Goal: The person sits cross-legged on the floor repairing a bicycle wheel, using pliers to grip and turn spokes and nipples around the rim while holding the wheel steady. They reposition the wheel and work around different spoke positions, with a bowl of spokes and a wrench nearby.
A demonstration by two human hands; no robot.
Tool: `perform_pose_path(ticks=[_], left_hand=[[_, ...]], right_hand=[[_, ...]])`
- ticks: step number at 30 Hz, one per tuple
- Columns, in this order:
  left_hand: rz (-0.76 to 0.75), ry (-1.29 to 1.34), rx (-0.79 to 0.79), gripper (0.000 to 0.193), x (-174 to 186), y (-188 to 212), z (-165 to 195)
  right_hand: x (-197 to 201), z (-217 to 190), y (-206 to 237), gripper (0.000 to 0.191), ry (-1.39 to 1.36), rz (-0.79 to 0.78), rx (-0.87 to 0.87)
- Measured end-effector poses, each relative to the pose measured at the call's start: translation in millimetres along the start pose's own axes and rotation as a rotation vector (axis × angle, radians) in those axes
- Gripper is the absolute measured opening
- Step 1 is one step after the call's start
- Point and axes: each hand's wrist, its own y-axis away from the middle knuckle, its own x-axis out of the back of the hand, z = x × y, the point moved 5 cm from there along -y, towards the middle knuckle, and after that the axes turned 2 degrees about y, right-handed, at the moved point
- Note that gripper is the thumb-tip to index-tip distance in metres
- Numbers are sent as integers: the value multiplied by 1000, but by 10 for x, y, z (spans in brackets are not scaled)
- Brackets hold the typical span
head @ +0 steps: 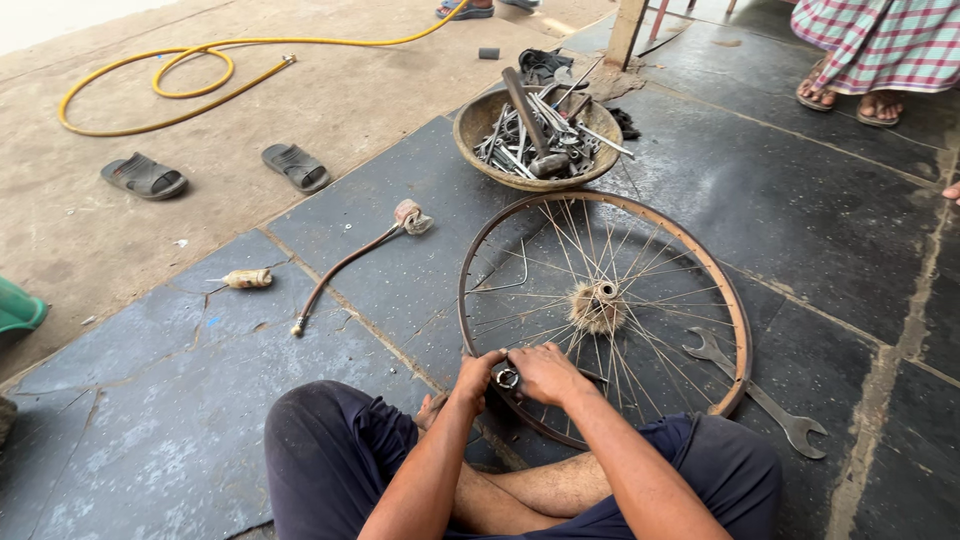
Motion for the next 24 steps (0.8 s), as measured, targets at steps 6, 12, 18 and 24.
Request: perform_pose_path(ticks=[6,12,18,24], left_hand=[[36,-123,47,66,52,35,22],[-18,-214,-9,55,34,-10,82],[-70,-179,46,32,42,19,-15],[-71,-290,89,19,80,45,-8]], right_hand=[[-36,80,10,25,-44,23,41],[38,77,-69,23,-28,28,128],[-9,113,-66,38,-33,41,-57],[-5,44,-51,30,-115,129,-82]])
